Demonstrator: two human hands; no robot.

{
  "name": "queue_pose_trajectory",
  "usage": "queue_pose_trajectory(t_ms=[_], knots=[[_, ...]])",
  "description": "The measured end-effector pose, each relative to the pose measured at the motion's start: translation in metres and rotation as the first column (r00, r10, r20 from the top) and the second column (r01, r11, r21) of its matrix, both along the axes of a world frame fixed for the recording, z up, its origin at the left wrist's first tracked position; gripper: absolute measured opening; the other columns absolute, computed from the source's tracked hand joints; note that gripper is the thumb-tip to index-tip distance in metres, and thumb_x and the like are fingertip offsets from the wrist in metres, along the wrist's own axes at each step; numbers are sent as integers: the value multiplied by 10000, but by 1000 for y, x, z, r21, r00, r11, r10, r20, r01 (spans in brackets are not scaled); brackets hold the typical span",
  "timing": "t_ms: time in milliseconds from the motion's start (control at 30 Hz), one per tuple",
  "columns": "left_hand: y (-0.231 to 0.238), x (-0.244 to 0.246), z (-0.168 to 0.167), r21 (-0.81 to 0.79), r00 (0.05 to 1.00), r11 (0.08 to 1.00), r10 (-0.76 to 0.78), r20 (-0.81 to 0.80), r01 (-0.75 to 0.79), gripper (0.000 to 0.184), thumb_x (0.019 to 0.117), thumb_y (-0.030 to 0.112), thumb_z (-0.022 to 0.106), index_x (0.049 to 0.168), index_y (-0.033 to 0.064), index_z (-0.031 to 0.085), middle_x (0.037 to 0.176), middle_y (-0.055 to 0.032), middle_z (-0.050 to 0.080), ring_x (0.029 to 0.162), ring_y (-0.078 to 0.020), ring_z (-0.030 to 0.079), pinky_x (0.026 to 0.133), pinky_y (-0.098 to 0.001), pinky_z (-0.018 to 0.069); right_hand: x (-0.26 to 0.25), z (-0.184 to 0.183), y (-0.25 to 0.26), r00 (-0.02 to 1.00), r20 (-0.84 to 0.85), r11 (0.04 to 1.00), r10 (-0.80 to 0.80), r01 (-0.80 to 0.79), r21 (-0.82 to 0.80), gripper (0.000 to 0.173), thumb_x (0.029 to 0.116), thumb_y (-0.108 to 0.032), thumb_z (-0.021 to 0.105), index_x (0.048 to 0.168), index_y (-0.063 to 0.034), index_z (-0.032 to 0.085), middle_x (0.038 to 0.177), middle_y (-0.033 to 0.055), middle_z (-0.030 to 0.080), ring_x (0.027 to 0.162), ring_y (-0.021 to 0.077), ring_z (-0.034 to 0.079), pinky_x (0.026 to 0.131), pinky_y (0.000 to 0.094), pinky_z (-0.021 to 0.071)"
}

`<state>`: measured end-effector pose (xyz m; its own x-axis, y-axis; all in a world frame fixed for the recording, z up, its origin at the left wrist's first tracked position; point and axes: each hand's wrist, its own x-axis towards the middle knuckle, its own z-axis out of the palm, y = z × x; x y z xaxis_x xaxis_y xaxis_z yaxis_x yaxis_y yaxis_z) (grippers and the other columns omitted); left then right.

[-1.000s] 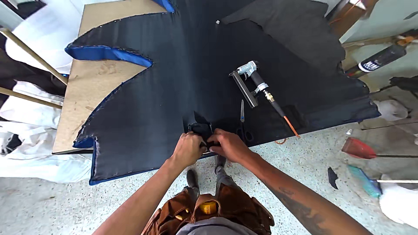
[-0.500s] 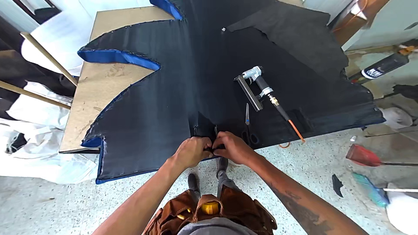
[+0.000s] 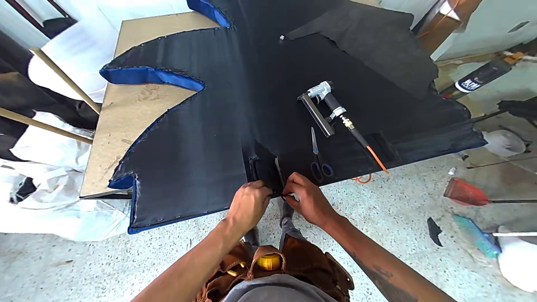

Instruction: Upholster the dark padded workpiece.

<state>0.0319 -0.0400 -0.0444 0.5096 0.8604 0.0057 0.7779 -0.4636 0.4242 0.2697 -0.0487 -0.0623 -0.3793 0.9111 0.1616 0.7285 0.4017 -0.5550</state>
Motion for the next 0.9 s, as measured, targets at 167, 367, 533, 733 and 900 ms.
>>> queue_pose_trajectory(t_ms=[167, 367, 533, 733, 900], knots=[[5, -25, 15, -158, 990, 978, -129, 62, 138, 246, 1014, 210, 558, 1087, 235, 791, 1044, 41, 694, 1063, -116, 638, 968, -342, 546, 12, 11, 5, 996, -23, 984, 92, -94, -149, 162, 1004, -326, 635, 1029, -245, 774, 1132, -76, 638, 1075, 35, 607, 927, 260, 552], [66, -18, 22, -301, 957, 908, -273, 102, 291, 84, 959, 231, 693, 985, 205, 768, 1009, 32, 706, 967, -119, 664, 916, -383, 577, 6, 20, 50, 961, 105, 919, 256, -208, -336, 119, 942, -266, 732, 1055, -232, 730, 969, -41, 649, 827, 97, 643, 775, 345, 599], [79, 3, 17, -457, 972, 868, -233, -30, 194, 344, 846, 373, 830, 1129, 204, 732, 924, 34, 736, 875, -132, 703, 859, -461, 599, -4, 27, 64, 930, 212, 883, 299, -185, -432, 205, 896, -411, 769, 1050, -276, 760, 1011, -51, 645, 842, 97, 642, 770, 375, 600], [70, 9, 21, -333, 956, 938, -178, -232, 94, 502, 783, 486, 840, 1195, 220, 729, 1245, -8, 654, 1097, -205, 661, 946, -474, 579, -3, 27, 70, 957, 185, 884, 223, -118, -453, 284, 918, -518, 712, 995, -249, 758, 966, -42, 644, 822, 108, 636, 747, 379, 588], [80, 14, 19, -425, 934, 898, -241, -264, 111, 246, 892, 439, 744, 1028, 235, 748, 908, 24, 730, 892, -183, 701, 826, -521, 583, -10, 26, 67, 928, 311, 907, 207, -63, -416, 232, 903, -500, 720, 1006, -298, 773, 988, -51, 643, 867, 116, 649, 732, 412, 593]])
